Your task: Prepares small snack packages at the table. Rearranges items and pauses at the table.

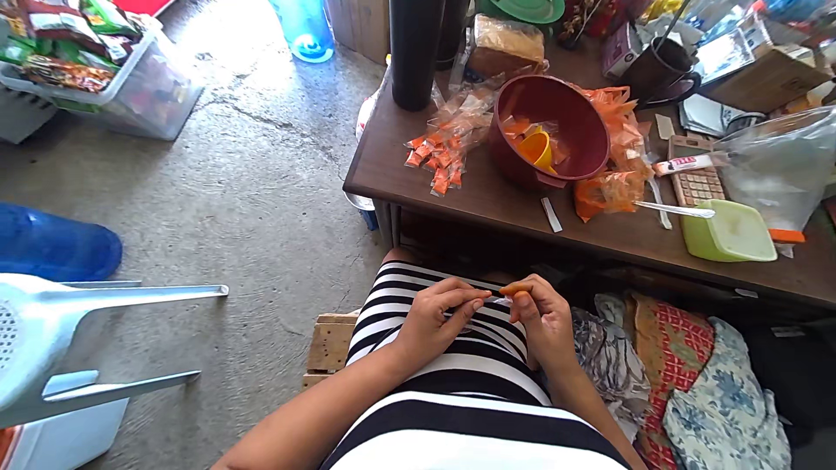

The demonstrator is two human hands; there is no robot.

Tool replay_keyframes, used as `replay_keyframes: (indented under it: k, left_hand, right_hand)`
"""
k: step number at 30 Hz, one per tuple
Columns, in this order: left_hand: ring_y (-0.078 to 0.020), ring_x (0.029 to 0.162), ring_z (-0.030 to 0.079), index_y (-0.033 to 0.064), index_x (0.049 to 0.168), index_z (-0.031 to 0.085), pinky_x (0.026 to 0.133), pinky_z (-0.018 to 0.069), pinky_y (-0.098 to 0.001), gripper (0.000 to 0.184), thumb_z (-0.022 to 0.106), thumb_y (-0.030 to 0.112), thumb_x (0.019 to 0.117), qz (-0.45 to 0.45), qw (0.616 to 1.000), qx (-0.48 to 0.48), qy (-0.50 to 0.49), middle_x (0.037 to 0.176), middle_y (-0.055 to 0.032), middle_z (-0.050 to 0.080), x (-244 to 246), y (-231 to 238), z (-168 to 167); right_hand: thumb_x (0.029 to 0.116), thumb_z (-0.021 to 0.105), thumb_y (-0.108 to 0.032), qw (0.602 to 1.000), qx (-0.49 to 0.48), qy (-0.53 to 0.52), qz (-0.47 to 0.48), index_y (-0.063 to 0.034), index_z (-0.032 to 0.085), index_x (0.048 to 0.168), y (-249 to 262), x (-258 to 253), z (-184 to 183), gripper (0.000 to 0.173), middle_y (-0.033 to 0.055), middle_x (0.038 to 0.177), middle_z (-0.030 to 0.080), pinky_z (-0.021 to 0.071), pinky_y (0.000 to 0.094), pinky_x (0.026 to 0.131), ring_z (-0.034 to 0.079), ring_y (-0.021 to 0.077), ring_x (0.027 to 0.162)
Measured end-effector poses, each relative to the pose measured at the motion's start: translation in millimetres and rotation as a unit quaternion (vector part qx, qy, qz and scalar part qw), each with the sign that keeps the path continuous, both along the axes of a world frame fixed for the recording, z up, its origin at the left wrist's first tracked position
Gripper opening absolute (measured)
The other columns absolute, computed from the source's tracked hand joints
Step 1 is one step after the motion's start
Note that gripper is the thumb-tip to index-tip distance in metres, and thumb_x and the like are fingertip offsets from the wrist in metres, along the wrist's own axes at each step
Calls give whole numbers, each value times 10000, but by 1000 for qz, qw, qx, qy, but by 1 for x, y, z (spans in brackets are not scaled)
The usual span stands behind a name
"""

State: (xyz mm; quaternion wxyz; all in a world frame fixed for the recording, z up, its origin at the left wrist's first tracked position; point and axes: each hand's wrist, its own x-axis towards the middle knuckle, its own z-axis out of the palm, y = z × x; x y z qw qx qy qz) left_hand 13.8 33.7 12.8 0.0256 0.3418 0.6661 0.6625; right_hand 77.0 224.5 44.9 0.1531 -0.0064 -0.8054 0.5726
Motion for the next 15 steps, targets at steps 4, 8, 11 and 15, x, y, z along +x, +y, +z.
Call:
replay_keyframes:
  k: [4, 8, 11, 15]
  left_hand:
    - [-25, 888, 665, -58, 1034, 738, 817, 550, -164, 231, 580, 111, 1037, -5, 999, 21, -38, 983, -103, 717, -1, 1, 0]
    - [-12, 891, 664, -69, 1014, 724, 818, 549, -164, 230, 574, 104, 1038, -13, 997, 34, -67, 996, -89, 722, -2, 1, -1]
    - [2, 874, 653, -67, 1004, 718, 799, 542, -153, 230, 572, 108, 1039, -25, 996, 40, -77, 983, -77, 718, -1, 0, -1]
    - [-27, 934, 657, -39, 1006, 727, 870, 532, -191, 237, 588, 151, 1035, -31, 998, 19, -60, 975, -68, 724, -2, -2, -2]
  right_hand:
    - [1026, 599, -374, 999, -33, 13, 42, -20, 700, 1204, 0, -1, -1, 408, -18, 1078, 630, 470, 83, 619, 542, -73, 752]
    - [982, 673, -385, 997, -16, 19, 67, -29, 677, 1282, -3, -2, -1, 466, 5, 1153, 631, 452, 71, 619, 530, -81, 761]
    - [969, 706, -218, 998, -36, 33, 39, -47, 740, 1140, -8, -3, 0, 245, -21, 1017, 646, 487, 78, 630, 559, -66, 741]
    - [924, 757, -203, 998, -43, 30, 27, -121, 717, 941, -9, -2, 1, 93, -79, 868, 625, 488, 76, 639, 560, -66, 721]
